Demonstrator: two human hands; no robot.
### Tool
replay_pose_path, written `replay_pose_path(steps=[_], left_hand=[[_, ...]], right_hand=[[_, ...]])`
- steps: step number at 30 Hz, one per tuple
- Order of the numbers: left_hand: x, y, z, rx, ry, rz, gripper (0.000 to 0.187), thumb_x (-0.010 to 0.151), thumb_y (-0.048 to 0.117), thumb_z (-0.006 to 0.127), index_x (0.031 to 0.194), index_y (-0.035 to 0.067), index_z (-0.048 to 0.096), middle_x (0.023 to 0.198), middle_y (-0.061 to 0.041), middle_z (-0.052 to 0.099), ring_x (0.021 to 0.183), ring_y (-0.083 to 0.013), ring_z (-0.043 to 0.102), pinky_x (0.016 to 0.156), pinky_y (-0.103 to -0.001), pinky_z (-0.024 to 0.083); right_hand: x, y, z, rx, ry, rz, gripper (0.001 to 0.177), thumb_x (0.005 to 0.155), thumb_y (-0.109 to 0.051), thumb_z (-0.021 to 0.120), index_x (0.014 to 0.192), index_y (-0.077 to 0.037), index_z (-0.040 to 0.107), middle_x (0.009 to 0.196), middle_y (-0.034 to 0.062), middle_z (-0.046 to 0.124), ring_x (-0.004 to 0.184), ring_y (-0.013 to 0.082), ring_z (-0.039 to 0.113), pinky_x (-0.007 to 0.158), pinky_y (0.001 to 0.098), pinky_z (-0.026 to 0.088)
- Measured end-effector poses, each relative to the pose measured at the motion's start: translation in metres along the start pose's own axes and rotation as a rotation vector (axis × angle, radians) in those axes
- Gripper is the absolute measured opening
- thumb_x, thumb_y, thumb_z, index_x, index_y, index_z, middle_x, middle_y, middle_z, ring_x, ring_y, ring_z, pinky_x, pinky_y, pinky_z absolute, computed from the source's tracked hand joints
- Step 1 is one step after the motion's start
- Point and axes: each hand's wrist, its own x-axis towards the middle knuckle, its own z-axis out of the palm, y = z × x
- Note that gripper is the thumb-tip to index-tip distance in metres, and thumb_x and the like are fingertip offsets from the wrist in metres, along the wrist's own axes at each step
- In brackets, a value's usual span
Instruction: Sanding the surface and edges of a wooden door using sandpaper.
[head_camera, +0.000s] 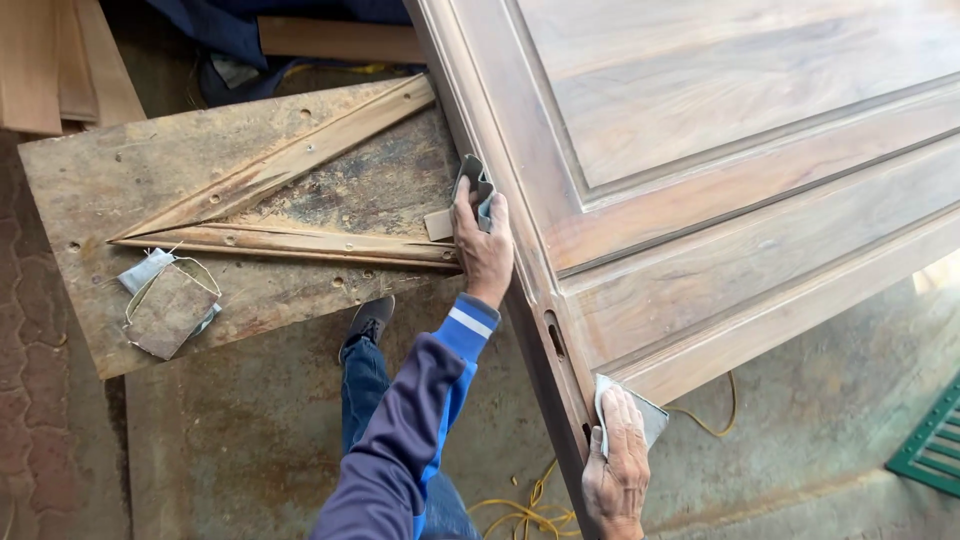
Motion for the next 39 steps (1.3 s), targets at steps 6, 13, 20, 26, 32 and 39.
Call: replay_pose_path(steps=[6, 13, 20, 26, 32, 39], left_hand=[[0.001, -0.014, -0.042, -0.062, -0.002, -0.124, 0.047, 0.11, 0.028, 0.04, 0.15, 0.005, 0.05, 0.144, -0.022, 0.049, 0.132, -0.0321, 0.053, 0.11, -0.042, 0.048], [-0.061, -0.014, -0.123, -0.06, -0.37, -0.297, 0.04, 0.112, 0.028, 0.045, 0.146, 0.013, 0.059, 0.125, -0.023, 0.068, 0.11, -0.0377, 0.064, 0.091, -0.043, 0.057], [-0.132, -0.024, -0.043, -0.093, -0.265, 0.118, 0.053, 0.107, 0.023, 0.054, 0.157, 0.01, 0.04, 0.166, -0.018, 0.034, 0.152, -0.0347, 0.034, 0.123, -0.046, 0.032], [-0.109, -0.041, -0.022, -0.014, -0.137, 0.023, 0.048, 0.109, 0.016, 0.045, 0.157, 0.01, 0.042, 0.164, -0.016, 0.041, 0.152, -0.0356, 0.039, 0.125, -0.046, 0.034], [-0.069, -0.015, -0.013, -0.091, -0.108, -0.008, 0.049, 0.113, 0.015, 0.035, 0.162, 0.012, 0.033, 0.164, -0.019, 0.042, 0.149, -0.035, 0.048, 0.124, -0.044, 0.043], [-0.208, 0.023, -0.067, -0.274, -0.443, -0.059, 0.054, 0.114, 0.02, 0.03, 0.165, 0.007, 0.02, 0.173, -0.022, 0.015, 0.161, -0.0385, 0.016, 0.131, -0.047, 0.028]], right_hand=[[-0.008, 0.014, 0.006, 0.032, 0.024, 0.03, 0.047, 0.094, -0.002, 0.057, 0.14, -0.004, 0.057, 0.144, 0.0188, 0.059, 0.137, 0.0364, 0.054, 0.115, 0.044, 0.042], [-0.002, 0.003, 0.002, 0.047, 0.077, 0.02, 0.045, 0.093, -0.001, 0.059, 0.138, -0.005, 0.059, 0.141, 0.0184, 0.062, 0.134, 0.0357, 0.057, 0.113, 0.0443, 0.044], [0.001, 0.0, 0.002, -0.006, 0.051, -0.002, 0.046, 0.091, -0.002, 0.062, 0.137, -0.004, 0.059, 0.141, 0.0181, 0.061, 0.133, 0.0357, 0.057, 0.112, 0.0444, 0.043], [-0.002, 0.003, 0.005, -0.043, 0.045, 0.032, 0.045, 0.091, -0.001, 0.062, 0.136, -0.004, 0.062, 0.141, 0.0167, 0.062, 0.134, 0.034, 0.057, 0.114, 0.0438, 0.043], [0.002, -0.002, 0.002, -0.047, 0.039, 0.055, 0.042, 0.093, 0.001, 0.061, 0.134, -0.004, 0.062, 0.14, 0.0172, 0.063, 0.134, 0.0346, 0.058, 0.115, 0.0444, 0.044], [0.006, -0.012, -0.001, -0.036, 0.02, 0.07, 0.042, 0.093, 0.003, 0.059, 0.135, -0.003, 0.062, 0.141, 0.0179, 0.062, 0.135, 0.0358, 0.057, 0.116, 0.0449, 0.044]])
